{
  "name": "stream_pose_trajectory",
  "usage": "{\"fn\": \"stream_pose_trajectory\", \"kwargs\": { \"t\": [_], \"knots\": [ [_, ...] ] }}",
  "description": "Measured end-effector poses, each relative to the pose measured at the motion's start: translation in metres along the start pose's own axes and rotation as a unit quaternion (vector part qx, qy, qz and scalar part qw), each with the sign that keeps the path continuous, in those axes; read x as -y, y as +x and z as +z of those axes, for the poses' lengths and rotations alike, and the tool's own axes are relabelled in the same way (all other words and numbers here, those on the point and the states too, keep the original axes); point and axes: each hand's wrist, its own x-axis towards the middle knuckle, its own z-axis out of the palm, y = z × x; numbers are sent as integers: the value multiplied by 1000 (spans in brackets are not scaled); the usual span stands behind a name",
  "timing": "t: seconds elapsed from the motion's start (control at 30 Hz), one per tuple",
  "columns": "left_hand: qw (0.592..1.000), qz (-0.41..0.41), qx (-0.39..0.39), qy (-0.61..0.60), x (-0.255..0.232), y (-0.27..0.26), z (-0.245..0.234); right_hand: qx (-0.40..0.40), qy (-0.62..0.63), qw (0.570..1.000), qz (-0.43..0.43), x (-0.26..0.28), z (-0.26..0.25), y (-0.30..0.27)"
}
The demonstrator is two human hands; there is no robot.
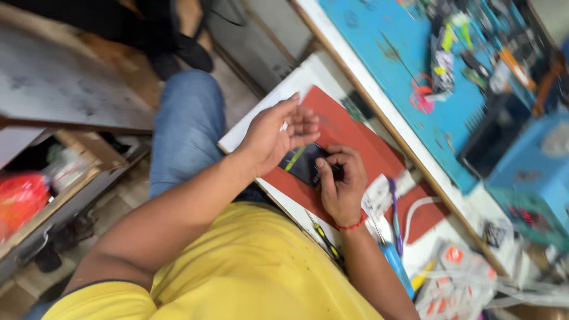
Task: The person sits on the floor and works on a smartphone, securing it with rubber bands and applying adhesive. They handle a small circuit board and use a screwdriver to manipulate components on the workbench.
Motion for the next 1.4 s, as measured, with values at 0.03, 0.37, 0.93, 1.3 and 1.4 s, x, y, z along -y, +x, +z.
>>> {"fn": "stream_pose_trajectory", "kwargs": {
  "t": [0.03, 0.37, 0.93, 1.3, 1.4],
  "knots": [
    [999, -10, -13, 50, 10, 8, 5, -12, 4, 1000, 20, -2, -7, -6],
    [981, 49, 93, 160, 33, 28, 31, -82, -6, 995, 65, -21, -33, -15],
    [835, 105, 135, 523, -21, -43, 9, -32, 85, 974, 209, 28, 10, -17],
    [679, 323, 222, 621, -26, -42, 6, 22, -51, 977, 207, 51, 13, -7],
    [847, 128, 128, 499, -21, -30, 1, -9, 57, 971, 233, 36, 3, -2]
  ]
}}
